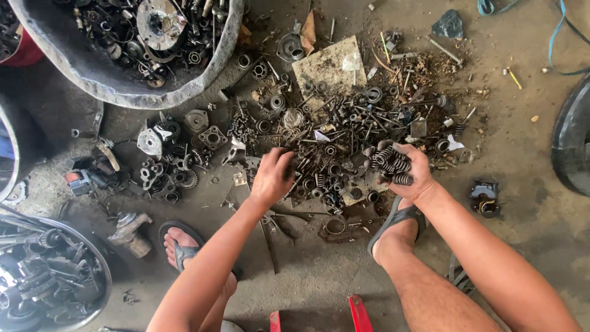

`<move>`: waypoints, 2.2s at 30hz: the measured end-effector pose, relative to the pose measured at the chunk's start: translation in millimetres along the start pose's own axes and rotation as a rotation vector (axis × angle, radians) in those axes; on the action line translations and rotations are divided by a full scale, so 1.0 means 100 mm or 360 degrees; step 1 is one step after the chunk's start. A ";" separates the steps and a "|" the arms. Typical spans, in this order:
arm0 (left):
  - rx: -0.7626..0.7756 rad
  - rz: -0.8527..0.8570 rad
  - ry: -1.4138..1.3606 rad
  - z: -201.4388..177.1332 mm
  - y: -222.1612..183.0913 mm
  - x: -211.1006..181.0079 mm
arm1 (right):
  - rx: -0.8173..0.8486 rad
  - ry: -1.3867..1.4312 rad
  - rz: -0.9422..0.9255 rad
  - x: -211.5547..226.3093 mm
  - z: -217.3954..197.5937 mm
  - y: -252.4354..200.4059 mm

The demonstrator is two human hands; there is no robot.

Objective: Sorting through a pile of miscellaneous motorcycle engine parts on the floor.

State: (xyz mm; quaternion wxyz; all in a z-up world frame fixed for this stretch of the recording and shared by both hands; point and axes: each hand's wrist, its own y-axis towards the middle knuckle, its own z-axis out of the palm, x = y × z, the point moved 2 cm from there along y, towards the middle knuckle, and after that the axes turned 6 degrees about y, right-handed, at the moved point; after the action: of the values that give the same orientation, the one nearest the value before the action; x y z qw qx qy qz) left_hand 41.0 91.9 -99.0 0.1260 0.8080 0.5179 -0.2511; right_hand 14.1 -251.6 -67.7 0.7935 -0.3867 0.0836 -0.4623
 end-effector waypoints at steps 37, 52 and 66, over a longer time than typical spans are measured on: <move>-0.0462 0.0758 -0.0136 -0.25 0.02 -1.15 | -0.0337 0.0212 0.0220 -0.45 0.03 0.00; 0.0033 0.0550 0.0657 -0.46 -0.39 0.66 | 0.0141 0.0034 0.0126 -0.18 0.03 -0.03; -0.0486 0.0879 -0.0184 -0.47 0.78 -1.41 | -0.0332 0.0352 0.0150 -0.33 -0.23 0.54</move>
State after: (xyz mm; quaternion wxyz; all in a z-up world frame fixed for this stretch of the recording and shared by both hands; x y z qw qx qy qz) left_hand 76.5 -29.0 11.4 0.3383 0.8742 0.3027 -0.1722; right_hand 20.9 -222.9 -128.3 0.7559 -0.4094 0.2360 -0.4531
